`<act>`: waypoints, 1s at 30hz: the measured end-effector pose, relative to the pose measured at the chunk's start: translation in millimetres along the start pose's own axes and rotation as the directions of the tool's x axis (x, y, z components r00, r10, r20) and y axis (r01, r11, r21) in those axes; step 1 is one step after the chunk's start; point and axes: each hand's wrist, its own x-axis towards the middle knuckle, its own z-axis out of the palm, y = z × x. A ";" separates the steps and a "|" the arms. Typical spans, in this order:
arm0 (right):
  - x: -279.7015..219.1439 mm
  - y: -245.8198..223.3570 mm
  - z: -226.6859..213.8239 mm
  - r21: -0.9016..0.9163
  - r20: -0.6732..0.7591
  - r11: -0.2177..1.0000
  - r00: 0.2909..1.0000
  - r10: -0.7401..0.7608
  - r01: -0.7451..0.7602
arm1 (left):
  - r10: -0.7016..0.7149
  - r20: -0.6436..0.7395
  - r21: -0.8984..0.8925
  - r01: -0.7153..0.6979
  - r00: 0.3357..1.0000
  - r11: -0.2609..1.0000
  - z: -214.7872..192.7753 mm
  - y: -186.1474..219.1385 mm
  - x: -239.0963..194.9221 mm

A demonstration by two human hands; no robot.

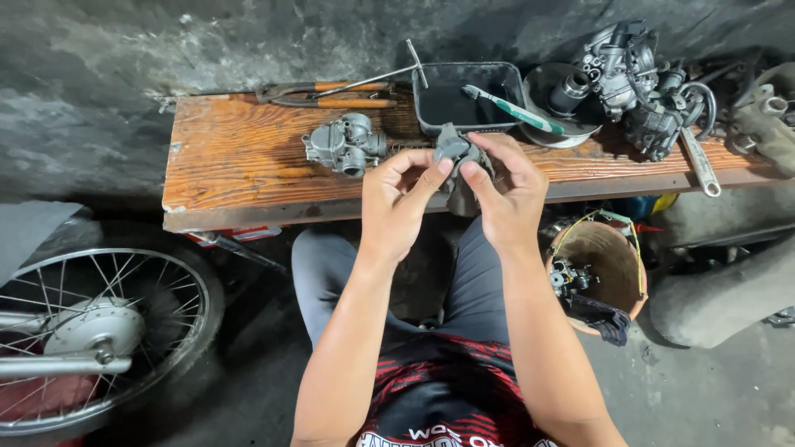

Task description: Cleaning and inspecting motorcycle carburetor components using a toothbrush and a cloth on a workbench.

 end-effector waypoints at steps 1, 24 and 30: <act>-0.3 0.4 -0.6 0.001 0.002 1.000 1.000 0.001 -0.001 | -0.001 -0.002 0.000 0.001 1.000 1.000 -2.8 -4.1 2.4; -7.3 7.7 -3.6 -0.057 -0.005 0.995 0.997 0.079 -0.079 | -0.010 0.170 0.001 0.010 0.985 1.000 -12.3 -5.8 11.6; -15.7 17.0 -5.3 0.072 -0.059 0.993 0.994 0.094 -0.089 | -0.141 -0.035 -0.438 0.111 0.989 0.892 11.2 -51.3 -2.0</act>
